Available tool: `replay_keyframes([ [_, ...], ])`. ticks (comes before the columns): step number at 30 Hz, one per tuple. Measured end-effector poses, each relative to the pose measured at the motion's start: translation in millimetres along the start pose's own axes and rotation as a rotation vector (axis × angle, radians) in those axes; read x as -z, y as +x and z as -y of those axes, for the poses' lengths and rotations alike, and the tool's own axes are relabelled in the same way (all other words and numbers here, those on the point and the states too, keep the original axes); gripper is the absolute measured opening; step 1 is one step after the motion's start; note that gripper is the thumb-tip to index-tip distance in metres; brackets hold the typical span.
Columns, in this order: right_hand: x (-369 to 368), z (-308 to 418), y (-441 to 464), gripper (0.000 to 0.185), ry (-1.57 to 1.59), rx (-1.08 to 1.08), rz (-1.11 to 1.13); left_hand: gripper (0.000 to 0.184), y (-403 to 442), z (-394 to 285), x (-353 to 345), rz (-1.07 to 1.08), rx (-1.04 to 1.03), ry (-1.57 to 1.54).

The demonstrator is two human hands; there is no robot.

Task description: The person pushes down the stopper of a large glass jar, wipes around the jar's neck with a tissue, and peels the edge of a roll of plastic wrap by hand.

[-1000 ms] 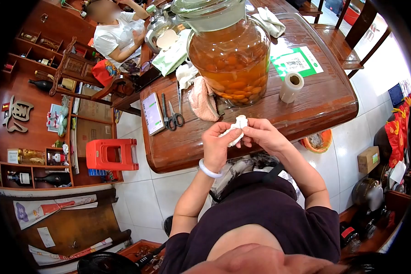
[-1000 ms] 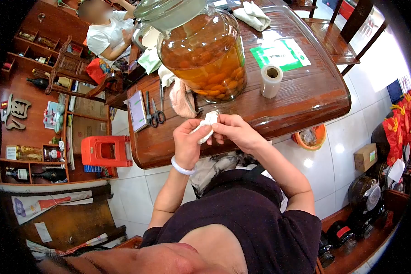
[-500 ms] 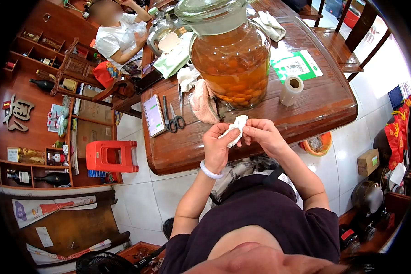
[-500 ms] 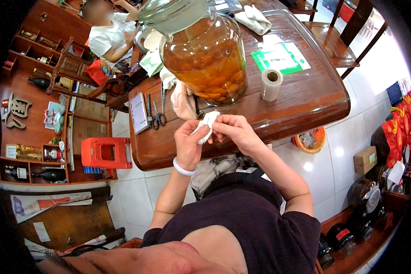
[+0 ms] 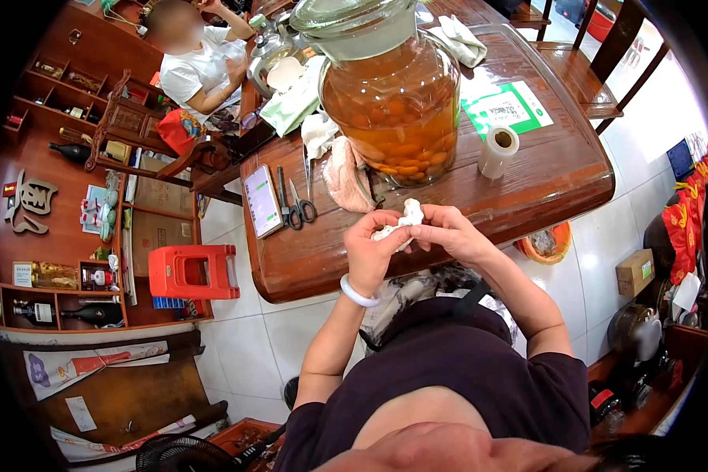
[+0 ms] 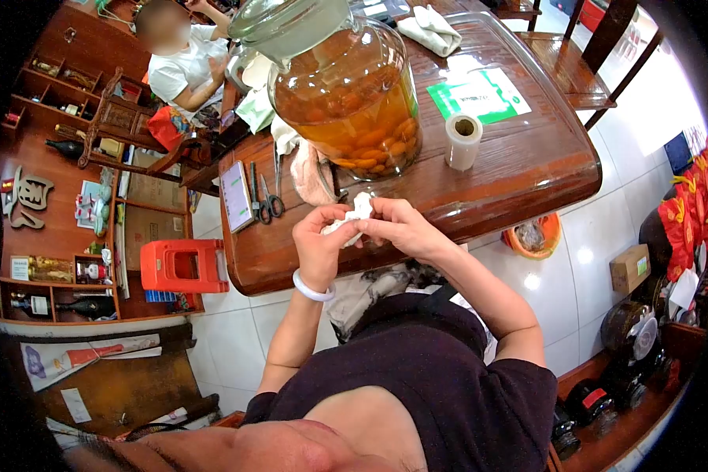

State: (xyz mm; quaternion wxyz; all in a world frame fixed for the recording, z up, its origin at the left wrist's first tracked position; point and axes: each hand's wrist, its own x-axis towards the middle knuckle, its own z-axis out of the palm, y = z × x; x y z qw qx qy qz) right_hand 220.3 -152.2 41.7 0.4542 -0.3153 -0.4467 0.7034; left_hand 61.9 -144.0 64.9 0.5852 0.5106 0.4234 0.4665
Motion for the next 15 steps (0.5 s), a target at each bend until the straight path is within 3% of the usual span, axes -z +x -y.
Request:
replay_keyframes([
  [3,-0.4,-2.2,2.0,0.019,0.073,-0.003,0.040,0.010,3.4,1.3,3.0,-0.017,0.110,0.040],
  [9,0.5,-2.8,2.9,0.022,0.161,-0.055,0.044,0.012,9.3,7.4,7.3,0.039,0.142,-0.166],
  [11,1.1,-1.1,1.4,0.020,0.376,-0.100,0.032,0.011,11.3,7.4,7.7,0.035,0.218,-0.310],
  [15,-4.2,-12.9,1.8,0.015,0.212,-0.004,-0.088,0.012,10.6,18.3,8.2,-0.011,0.184,-0.320],
])
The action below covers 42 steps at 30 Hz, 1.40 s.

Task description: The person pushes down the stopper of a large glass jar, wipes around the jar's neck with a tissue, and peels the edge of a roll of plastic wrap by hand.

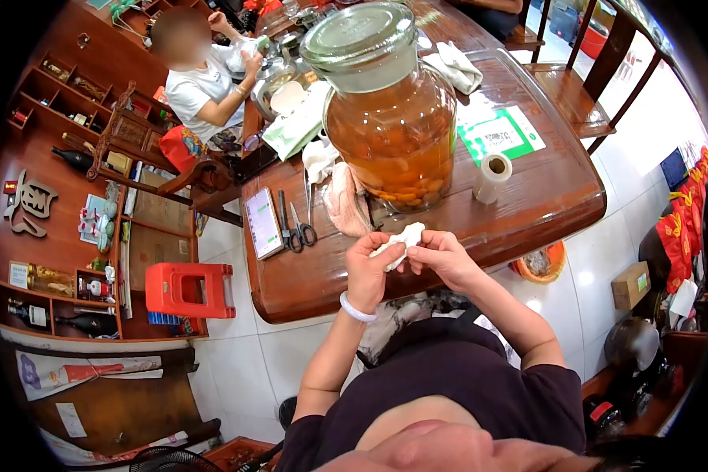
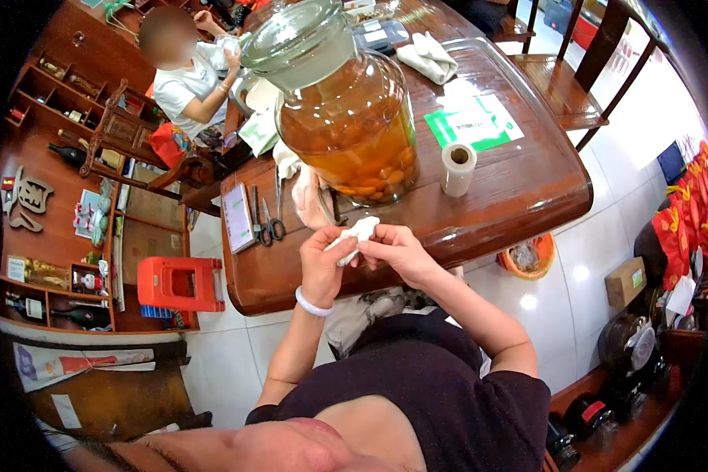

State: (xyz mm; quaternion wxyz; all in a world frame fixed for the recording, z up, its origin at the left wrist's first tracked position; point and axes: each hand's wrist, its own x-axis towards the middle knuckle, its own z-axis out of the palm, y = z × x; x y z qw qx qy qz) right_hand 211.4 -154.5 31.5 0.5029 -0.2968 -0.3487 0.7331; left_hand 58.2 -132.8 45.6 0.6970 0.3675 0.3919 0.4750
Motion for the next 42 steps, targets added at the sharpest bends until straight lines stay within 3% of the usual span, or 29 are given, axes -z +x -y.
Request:
replay_keyframes([
  [5,-3.6,-15.0,-2.2,0.012,-0.086,0.096,-0.132,0.011,-7.5,14.0,7.6,-0.021,-0.072,0.135],
  [12,10.9,-31.4,-0.6,0.012,-0.108,-0.021,-0.133,0.011,-10.3,27.0,12.9,-0.032,-0.022,0.119],
  [15,8.9,-23.1,-0.7,0.012,-0.043,-0.089,-0.121,0.009,-6.4,28.7,13.5,-0.015,0.056,-0.011],
  [17,4.9,-18.9,0.6,0.012,0.117,-0.117,-0.138,0.009,-4.8,24.8,12.0,0.005,0.146,-0.273],
  [21,1.3,-13.3,0.4,0.012,0.110,-0.078,-0.135,0.009,-3.7,20.4,10.1,0.031,0.120,-0.302],
  [31,-0.3,-1.2,-3.7,0.012,0.102,-0.039,-0.130,0.012,-6.0,17.7,2.3,0.024,-0.039,-0.121],
  [39,4.5,8.9,-6.2,0.017,-0.287,-0.004,-0.072,0.012,-7.3,11.8,-3.0,0.004,-0.212,0.198],
  [42,2.7,8.4,-5.0,0.017,-0.163,-0.010,-0.037,0.011,-8.4,8.9,-6.7,0.011,-0.200,0.178],
])
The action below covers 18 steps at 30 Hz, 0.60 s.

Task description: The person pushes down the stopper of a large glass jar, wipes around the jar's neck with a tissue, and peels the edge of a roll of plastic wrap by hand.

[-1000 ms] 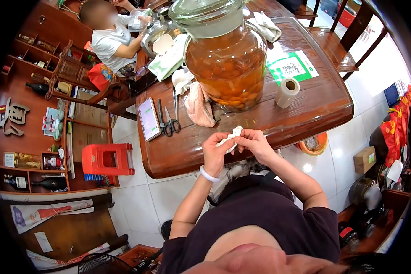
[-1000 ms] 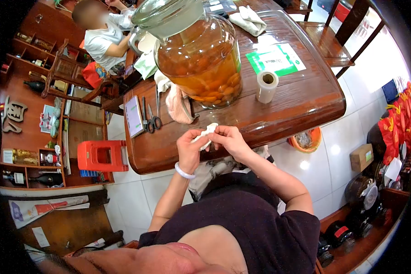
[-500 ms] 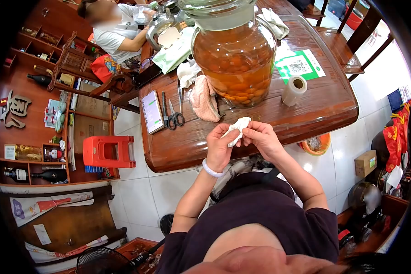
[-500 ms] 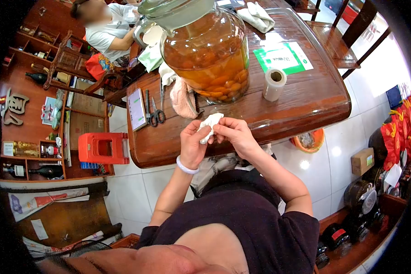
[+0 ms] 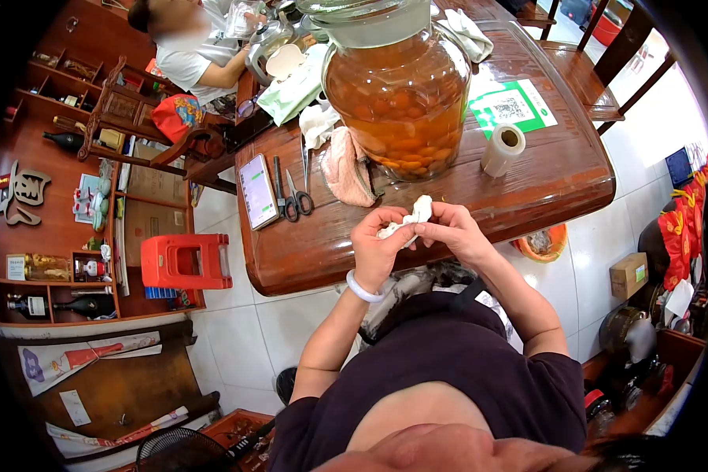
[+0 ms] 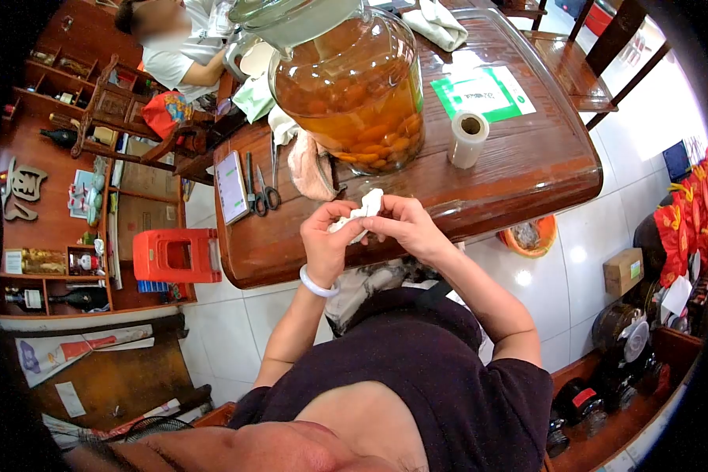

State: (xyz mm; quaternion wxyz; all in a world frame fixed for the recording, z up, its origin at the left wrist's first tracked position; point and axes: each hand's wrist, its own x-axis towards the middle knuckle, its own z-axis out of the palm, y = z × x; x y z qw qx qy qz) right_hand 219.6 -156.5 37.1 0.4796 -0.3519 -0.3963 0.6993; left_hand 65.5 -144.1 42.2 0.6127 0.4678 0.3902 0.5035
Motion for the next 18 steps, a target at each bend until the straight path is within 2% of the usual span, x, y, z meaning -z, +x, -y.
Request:
replay_keyframes([
  [6,-1.0,-3.9,1.1,0.017,0.042,0.005,0.027,0.011,0.5,-0.3,3.4,0.015,0.026,0.006],
  [16,-1.6,-4.8,0.8,0.015,0.158,-0.024,0.070,0.012,-1.0,-3.6,2.3,0.081,0.124,-0.151],
  [18,-1.7,-0.7,1.4,0.014,0.343,-0.120,0.070,0.012,0.9,-5.0,3.6,0.085,0.140,-0.170],
])
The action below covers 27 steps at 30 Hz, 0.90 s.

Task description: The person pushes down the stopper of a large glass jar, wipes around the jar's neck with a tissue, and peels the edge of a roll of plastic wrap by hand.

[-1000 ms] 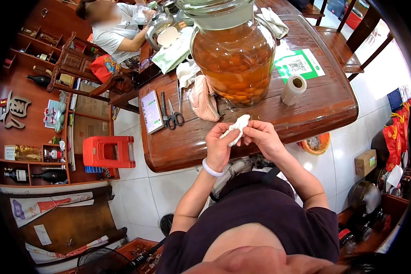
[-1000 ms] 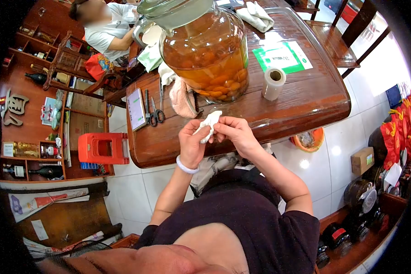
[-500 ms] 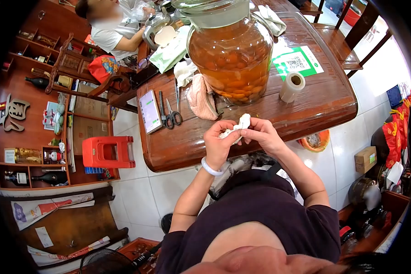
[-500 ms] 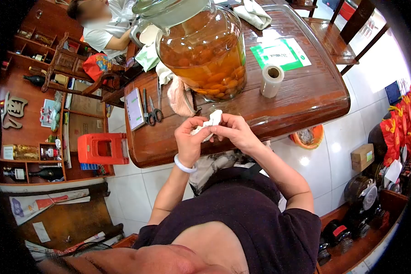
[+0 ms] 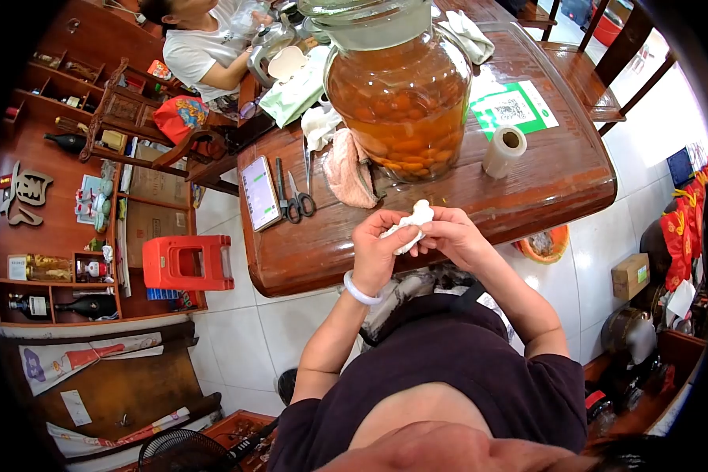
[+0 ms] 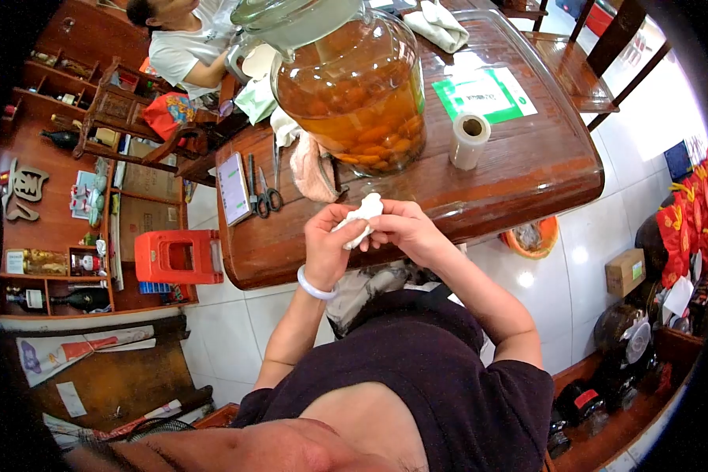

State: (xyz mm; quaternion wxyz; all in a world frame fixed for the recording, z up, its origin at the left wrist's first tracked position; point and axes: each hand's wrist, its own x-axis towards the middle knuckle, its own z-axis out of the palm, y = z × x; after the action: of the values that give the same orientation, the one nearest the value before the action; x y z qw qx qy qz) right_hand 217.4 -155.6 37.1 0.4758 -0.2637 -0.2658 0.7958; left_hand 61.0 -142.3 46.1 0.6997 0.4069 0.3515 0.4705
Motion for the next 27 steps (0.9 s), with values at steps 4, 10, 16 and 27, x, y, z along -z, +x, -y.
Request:
replay_keyframes([
  [4,0.1,-0.3,0.2,0.013,0.001,0.030,0.001,0.013,3.5,-0.6,3.8,0.022,0.100,-0.165],
  [10,5.5,-5.0,3.2,0.014,-0.022,0.057,-0.009,0.013,3.3,0.8,3.1,0.008,0.067,-0.170],
  [16,3.0,-3.6,3.3,0.013,0.009,0.114,-0.133,0.013,2.9,3.1,0.6,-0.045,0.053,-0.178],
  [27,0.2,-3.8,3.9,0.013,0.064,0.311,-0.200,0.017,2.7,10.9,3.2,-0.085,-0.012,-0.098],
])
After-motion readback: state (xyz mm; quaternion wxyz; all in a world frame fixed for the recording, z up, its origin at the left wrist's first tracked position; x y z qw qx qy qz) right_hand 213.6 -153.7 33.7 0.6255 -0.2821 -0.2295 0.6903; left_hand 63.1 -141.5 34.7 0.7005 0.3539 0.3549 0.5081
